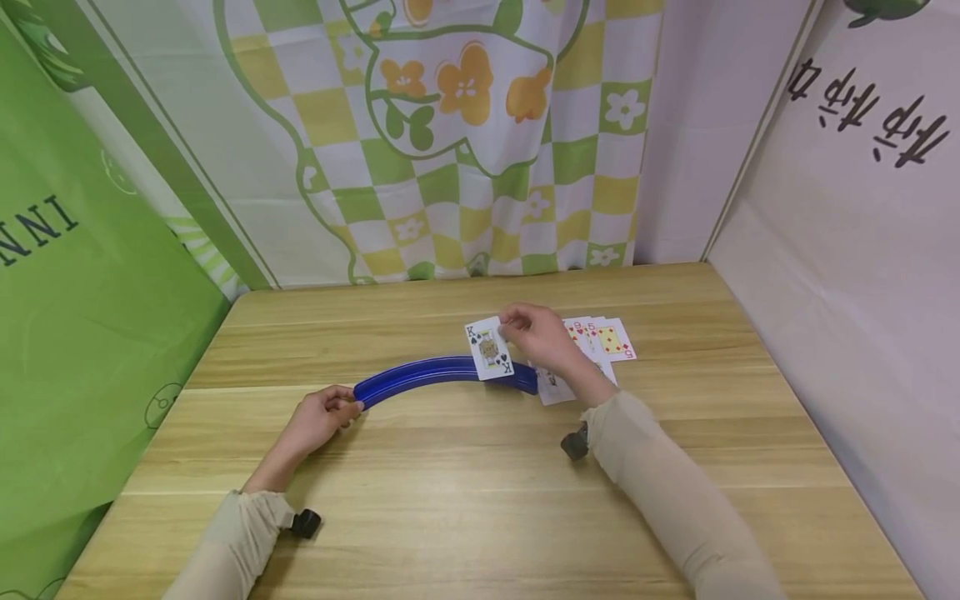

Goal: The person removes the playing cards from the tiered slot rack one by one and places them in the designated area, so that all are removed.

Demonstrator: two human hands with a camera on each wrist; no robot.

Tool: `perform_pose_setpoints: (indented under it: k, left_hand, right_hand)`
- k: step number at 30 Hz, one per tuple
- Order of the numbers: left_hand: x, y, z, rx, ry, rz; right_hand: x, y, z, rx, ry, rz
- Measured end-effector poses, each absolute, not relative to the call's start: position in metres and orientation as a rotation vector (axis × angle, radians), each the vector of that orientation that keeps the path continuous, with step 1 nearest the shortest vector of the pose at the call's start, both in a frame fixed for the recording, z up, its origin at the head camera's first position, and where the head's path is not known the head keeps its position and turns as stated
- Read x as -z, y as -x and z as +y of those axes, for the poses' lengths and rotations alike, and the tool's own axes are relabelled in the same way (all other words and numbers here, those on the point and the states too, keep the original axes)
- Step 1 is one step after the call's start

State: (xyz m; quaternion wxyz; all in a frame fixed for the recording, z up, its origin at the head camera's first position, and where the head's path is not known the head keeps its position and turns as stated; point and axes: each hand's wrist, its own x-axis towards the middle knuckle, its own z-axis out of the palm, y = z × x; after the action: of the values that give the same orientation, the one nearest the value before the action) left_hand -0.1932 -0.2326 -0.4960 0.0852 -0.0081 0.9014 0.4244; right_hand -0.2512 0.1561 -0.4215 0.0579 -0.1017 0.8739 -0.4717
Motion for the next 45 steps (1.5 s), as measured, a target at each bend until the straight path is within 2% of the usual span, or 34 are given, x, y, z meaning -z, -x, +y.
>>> perform_pose_setpoints:
  k: [14,25,45]
  left_hand:
    - [0.497,0.194,-0.233,-1.25,0.019,2.685]
    - [0.495,0.193,-0.233,-1.249,0.015,2.683]
    - [0.497,0.193,-0.234,-1.246,0.016,2.671]
  right_hand:
    - [0.418,0.247,0.18,1.419,0.196,2.627]
    - [0.42,0.244,0.197,1.397,0.233,2.684]
    - [0.422,0.236,0.235,1.431,0.139,2.705]
